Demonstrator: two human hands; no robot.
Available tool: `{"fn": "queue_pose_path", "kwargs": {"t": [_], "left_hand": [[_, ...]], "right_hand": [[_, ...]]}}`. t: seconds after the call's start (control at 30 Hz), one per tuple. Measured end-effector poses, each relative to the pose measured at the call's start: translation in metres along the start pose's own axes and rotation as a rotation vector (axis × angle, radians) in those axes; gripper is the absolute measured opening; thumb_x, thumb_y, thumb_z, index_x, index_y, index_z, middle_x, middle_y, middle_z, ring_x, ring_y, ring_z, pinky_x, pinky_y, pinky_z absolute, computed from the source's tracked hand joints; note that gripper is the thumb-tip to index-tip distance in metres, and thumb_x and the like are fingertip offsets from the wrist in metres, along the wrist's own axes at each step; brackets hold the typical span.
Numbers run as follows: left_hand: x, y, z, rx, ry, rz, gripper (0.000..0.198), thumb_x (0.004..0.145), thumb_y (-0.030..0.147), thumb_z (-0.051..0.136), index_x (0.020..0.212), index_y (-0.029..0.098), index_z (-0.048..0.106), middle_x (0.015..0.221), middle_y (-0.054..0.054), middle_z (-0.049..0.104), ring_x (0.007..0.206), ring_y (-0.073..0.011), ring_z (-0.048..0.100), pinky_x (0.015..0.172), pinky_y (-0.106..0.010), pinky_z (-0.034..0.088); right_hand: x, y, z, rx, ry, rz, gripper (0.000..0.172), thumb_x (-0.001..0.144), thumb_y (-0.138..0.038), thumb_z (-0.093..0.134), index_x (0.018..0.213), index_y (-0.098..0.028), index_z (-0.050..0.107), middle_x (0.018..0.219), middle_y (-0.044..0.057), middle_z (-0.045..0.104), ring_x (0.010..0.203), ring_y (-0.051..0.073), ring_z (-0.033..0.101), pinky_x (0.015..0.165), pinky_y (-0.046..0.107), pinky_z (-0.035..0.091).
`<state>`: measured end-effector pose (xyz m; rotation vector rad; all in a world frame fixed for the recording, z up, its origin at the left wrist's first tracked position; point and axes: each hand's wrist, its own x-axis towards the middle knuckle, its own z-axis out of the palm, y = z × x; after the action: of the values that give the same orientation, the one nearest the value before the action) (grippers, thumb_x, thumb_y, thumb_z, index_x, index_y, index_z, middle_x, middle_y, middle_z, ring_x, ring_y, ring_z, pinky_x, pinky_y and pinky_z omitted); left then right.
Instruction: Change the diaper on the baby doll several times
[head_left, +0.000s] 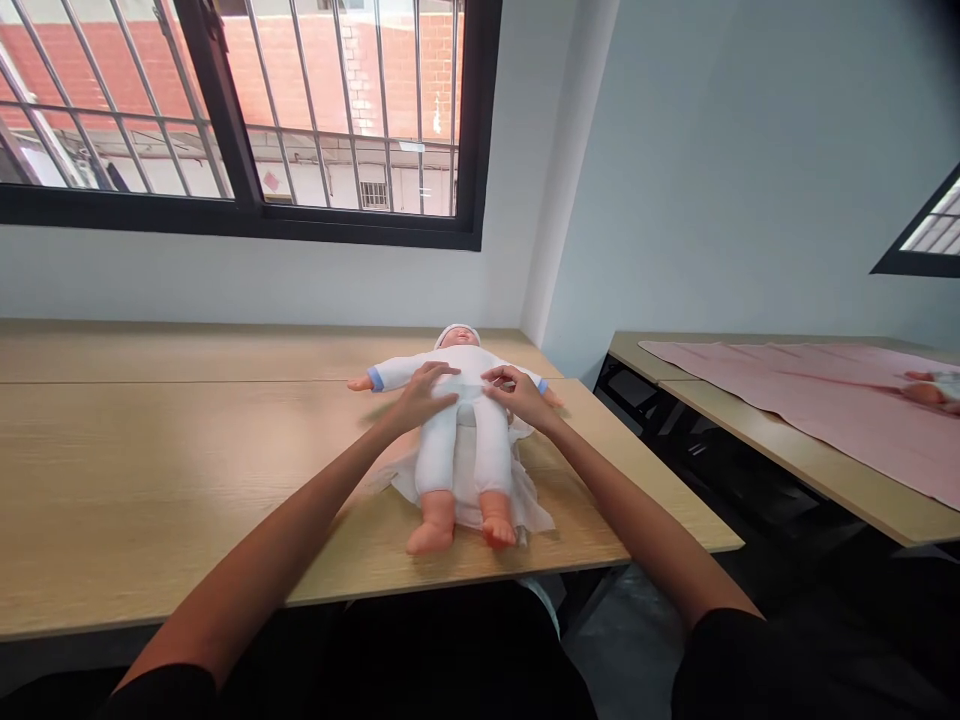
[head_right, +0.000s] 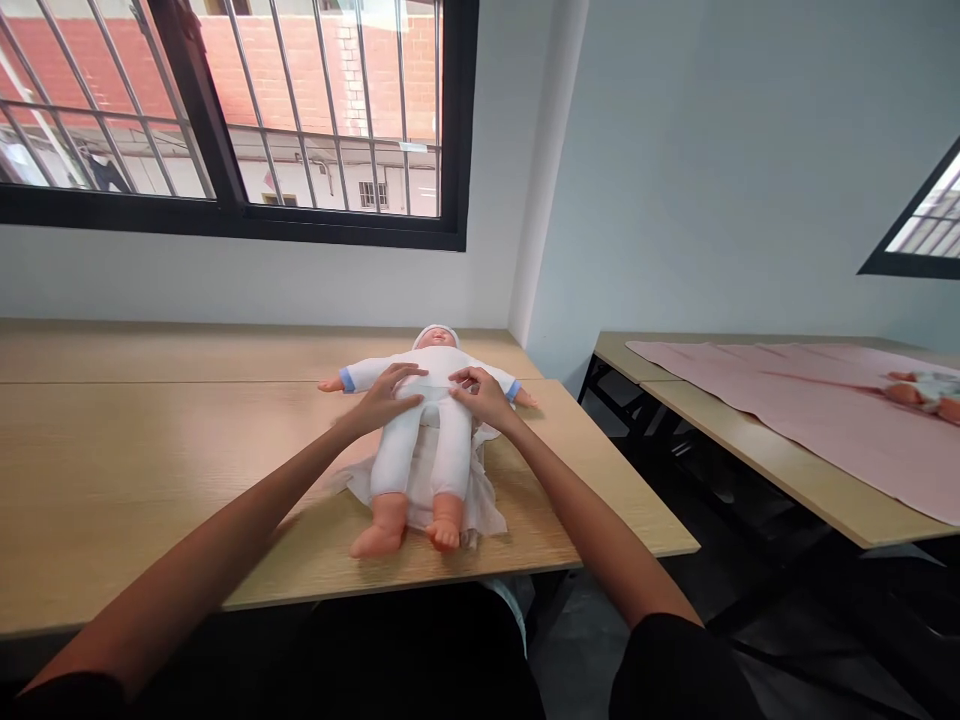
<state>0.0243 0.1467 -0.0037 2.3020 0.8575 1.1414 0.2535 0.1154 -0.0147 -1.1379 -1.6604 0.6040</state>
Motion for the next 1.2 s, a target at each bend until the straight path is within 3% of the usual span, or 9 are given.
{"fn": "queue_pose_path", "kwargs": {"t": [0.13, 0.33, 0.67, 0.83, 0.93, 1.07, 1.2], "left_hand": [[-0.010, -0.008, 0.001, -0.089, 0.107, -0.030, 0.031, 0.087, 0.037, 0.061, 0.116, 0.026, 0.065, 0.129, -0.006, 0.061, 0.123, -0.0257, 0.055, 0.095, -0.038, 0.048], [-0.008, -0.009, 0.003, -0.082, 0.231, -0.044, 0.015, 0.087, 0.033, 0.059, 0.091, 0.022, 0.066, 0.111, -0.006, 0.068, 0.108, -0.0238, 0.063, 0.084, -0.036, 0.051], [-0.004, -0.017, 0.003, -0.090, 0.271, -0.109, 0.019, 0.088, 0.040, 0.056, 0.081, 0.022, 0.057, 0.097, -0.005, 0.064, 0.097, -0.0227, 0.061, 0.083, -0.036, 0.052], [-0.002, -0.020, -0.002, -0.222, 0.279, -0.274, 0.024, 0.087, 0.046, 0.059, 0.089, 0.022, 0.060, 0.092, -0.005, 0.064, 0.081, -0.0208, 0.062, 0.067, -0.033, 0.051], [-0.003, -0.018, -0.005, -0.252, 0.236, -0.293, 0.026, 0.086, 0.048, 0.061, 0.090, 0.021, 0.061, 0.096, -0.005, 0.063, 0.075, -0.0187, 0.060, 0.061, -0.031, 0.048], [-0.006, -0.012, -0.005, -0.215, 0.161, -0.252, 0.025, 0.084, 0.046, 0.063, 0.085, 0.021, 0.062, 0.105, -0.005, 0.061, 0.081, -0.0189, 0.060, 0.063, -0.030, 0.048], [-0.007, -0.005, 0.001, -0.218, 0.158, -0.240, 0.022, 0.077, 0.037, 0.070, 0.092, 0.023, 0.065, 0.111, -0.005, 0.059, 0.105, -0.0252, 0.058, 0.076, -0.032, 0.050]], "right_hand": [[-0.002, 0.014, 0.007, 0.020, 0.138, 0.013, 0.033, 0.077, -0.041, 0.065, 0.101, -0.018, 0.069, 0.115, 0.007, 0.063, 0.092, 0.017, 0.058, 0.081, 0.031, 0.049], [-0.002, 0.013, 0.015, -0.054, 0.220, -0.111, 0.032, 0.085, -0.048, 0.058, 0.091, -0.018, 0.070, 0.103, 0.007, 0.064, 0.086, 0.017, 0.058, 0.078, 0.031, 0.048], [-0.001, 0.012, 0.015, -0.046, 0.249, -0.051, 0.036, 0.085, -0.053, 0.055, 0.088, -0.018, 0.065, 0.100, 0.007, 0.064, 0.086, 0.017, 0.057, 0.082, 0.032, 0.048], [0.000, 0.008, 0.012, 0.000, 0.257, -0.004, 0.039, 0.084, -0.056, 0.052, 0.086, -0.018, 0.061, 0.093, 0.007, 0.065, 0.086, 0.019, 0.058, 0.082, 0.033, 0.047], [0.000, 0.006, 0.010, -0.002, 0.265, 0.000, 0.039, 0.084, -0.056, 0.052, 0.084, -0.018, 0.060, 0.092, 0.007, 0.065, 0.085, 0.018, 0.057, 0.082, 0.032, 0.046], [-0.002, 0.004, 0.010, -0.055, 0.216, -0.006, 0.035, 0.084, -0.052, 0.052, 0.084, -0.018, 0.061, 0.096, 0.007, 0.064, 0.086, 0.018, 0.056, 0.084, 0.034, 0.045], [-0.003, 0.001, 0.016, -0.045, 0.176, -0.031, 0.024, 0.078, -0.038, 0.059, 0.090, -0.019, 0.064, 0.104, 0.006, 0.062, 0.095, 0.020, 0.055, 0.092, 0.036, 0.044]]}}
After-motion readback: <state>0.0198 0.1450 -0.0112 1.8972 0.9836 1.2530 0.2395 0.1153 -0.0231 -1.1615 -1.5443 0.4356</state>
